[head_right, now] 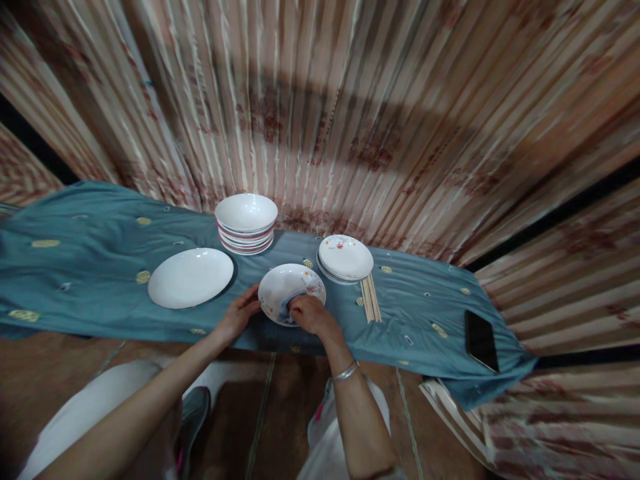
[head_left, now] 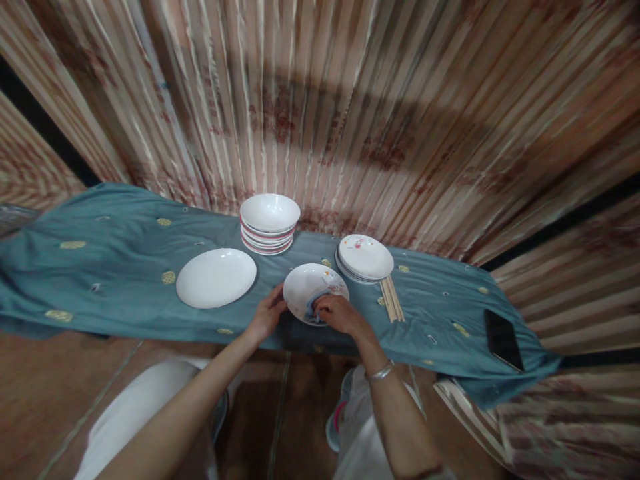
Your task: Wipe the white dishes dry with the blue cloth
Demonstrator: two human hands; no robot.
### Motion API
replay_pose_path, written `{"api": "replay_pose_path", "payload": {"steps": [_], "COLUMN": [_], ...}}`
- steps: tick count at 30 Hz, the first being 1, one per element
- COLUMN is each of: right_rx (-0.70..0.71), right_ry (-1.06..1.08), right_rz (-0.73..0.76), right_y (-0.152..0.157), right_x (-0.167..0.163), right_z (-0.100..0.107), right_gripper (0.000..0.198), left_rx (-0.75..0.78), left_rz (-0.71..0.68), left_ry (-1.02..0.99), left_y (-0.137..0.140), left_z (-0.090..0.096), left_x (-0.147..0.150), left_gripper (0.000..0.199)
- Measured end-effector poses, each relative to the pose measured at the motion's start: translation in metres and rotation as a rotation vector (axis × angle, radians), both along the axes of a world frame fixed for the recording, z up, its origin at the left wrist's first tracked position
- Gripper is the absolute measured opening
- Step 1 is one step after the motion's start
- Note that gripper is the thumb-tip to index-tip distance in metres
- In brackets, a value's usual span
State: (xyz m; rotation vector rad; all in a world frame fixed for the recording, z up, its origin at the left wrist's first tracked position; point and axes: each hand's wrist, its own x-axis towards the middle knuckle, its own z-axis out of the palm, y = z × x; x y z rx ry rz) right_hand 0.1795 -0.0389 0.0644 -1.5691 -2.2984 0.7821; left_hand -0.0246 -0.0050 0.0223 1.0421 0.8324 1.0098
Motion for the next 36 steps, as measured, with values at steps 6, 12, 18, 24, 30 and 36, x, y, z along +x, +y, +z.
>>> {"api": "replay_pose_path", "payload": {"steps": [6, 12, 18, 24, 30, 36], "right_rx": [-0.026, 0.024, 0.086, 0.163, 0.196, 0.208], "right_ry": [-0.210, -0.381, -0.304, -0.195, -0.220, -0.184], "right_rz": [-0.154, -0.331, -0.376, -0.362, -0.338, -0.267], "right_y": [-0.004, -0.001, 0.004, 0.012, 0.017, 0.024], "right_x": [0.000, -0.004, 0.001, 0.003, -0.001, -0.007], "right_z": [0.010, 0.009, -0.002, -0.013, -0.013, -0.019], "right_gripper": [0.024, 0.027, 0.025, 0.029, 0.032, 0.036], "left_rx": [-0.010, -0.010, -0.021, -0.015, -0.001, 0.000], "left_rz": [0.006, 0.018, 0.026, 0.021, 0.034, 0.030], "left_ry": [-0.018, -0.010, -0.017, -0.020, -0.008, -0.015], "left_y": [-0.001, -0.002, 0.000, 0.000, 0.001, 0.000], "left_z": [0.003, 0.006, 0.000, -0.003, -0.005, -0.003], "left_x": [0.001, 0.000, 0.000, 0.001, 0.001, 0.001], "left_gripper": [0.058, 0.053, 0.056, 0.058, 0.057, 0.057]}}
